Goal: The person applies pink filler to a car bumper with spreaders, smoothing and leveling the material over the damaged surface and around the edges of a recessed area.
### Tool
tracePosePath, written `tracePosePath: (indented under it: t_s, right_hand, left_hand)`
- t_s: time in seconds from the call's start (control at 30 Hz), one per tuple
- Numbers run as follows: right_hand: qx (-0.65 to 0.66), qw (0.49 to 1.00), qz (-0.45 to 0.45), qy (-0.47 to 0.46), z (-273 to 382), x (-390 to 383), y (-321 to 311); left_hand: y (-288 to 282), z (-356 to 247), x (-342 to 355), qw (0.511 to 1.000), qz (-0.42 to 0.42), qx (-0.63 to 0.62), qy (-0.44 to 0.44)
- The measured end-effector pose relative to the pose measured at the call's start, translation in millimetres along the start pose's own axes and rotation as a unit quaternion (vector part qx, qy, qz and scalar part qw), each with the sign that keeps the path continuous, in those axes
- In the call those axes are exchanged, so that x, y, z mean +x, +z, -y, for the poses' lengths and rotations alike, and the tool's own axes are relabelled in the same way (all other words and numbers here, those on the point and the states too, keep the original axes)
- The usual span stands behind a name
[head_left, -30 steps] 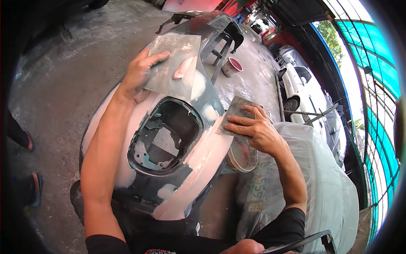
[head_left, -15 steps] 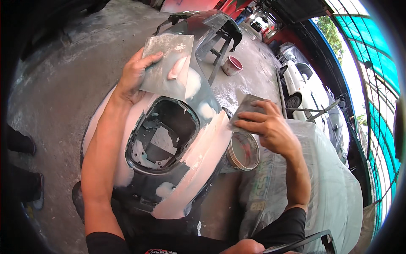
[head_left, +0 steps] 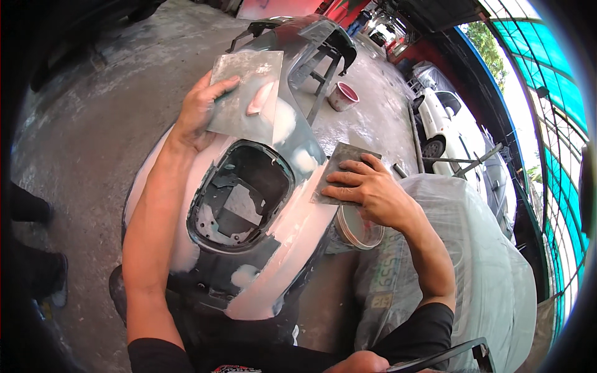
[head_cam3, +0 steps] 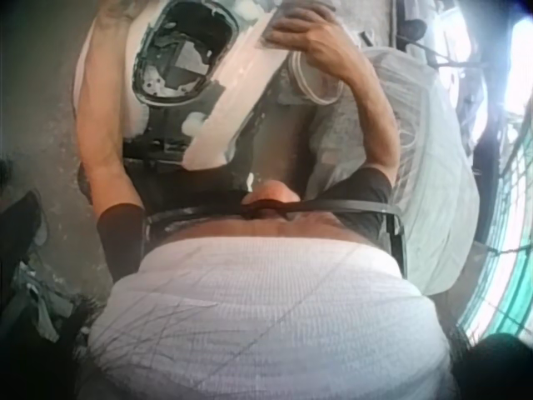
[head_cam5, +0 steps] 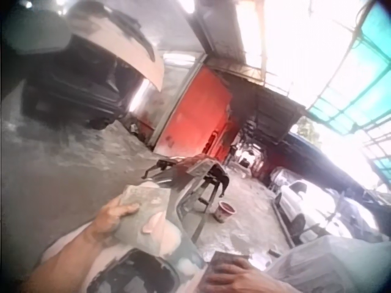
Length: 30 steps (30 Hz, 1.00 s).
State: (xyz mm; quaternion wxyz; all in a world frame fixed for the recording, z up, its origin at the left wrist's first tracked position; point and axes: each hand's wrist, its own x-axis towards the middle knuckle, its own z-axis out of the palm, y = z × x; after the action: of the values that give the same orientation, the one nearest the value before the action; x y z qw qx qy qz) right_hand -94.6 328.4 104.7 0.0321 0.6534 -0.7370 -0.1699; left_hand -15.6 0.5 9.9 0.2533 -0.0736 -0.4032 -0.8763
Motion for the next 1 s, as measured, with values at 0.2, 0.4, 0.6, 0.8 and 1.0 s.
tracePosePath:
  t_s: [0.2,0.4,0.6,0.8,1.0]
  right_hand:
    - [0.023,0.997,-0.012,0.069,12,-27,-43]
    - [-0.020,0.996,-0.075,0.045,62,-28,-6]
    - [-0.085,0.994,-0.062,0.005,75,-23,17]
    - [-0.066,0.997,-0.020,-0.018,79,-17,25]
    - [-0.047,0.999,-0.014,-0.005,82,-16,24]
  left_hand:
    - [1,2,0,1.000,-0.010,-0.003,0.003]
    - [-1,4,4,1.000,0.011,-0.005,0.006]
    - [-8,3,1,0.999,0.029,-0.010,0.011]
    - [-3,4,0,0.999,0.031,0.004,0.018]
    - [-3,1,-2,0.999,0.044,0.027,0.010]
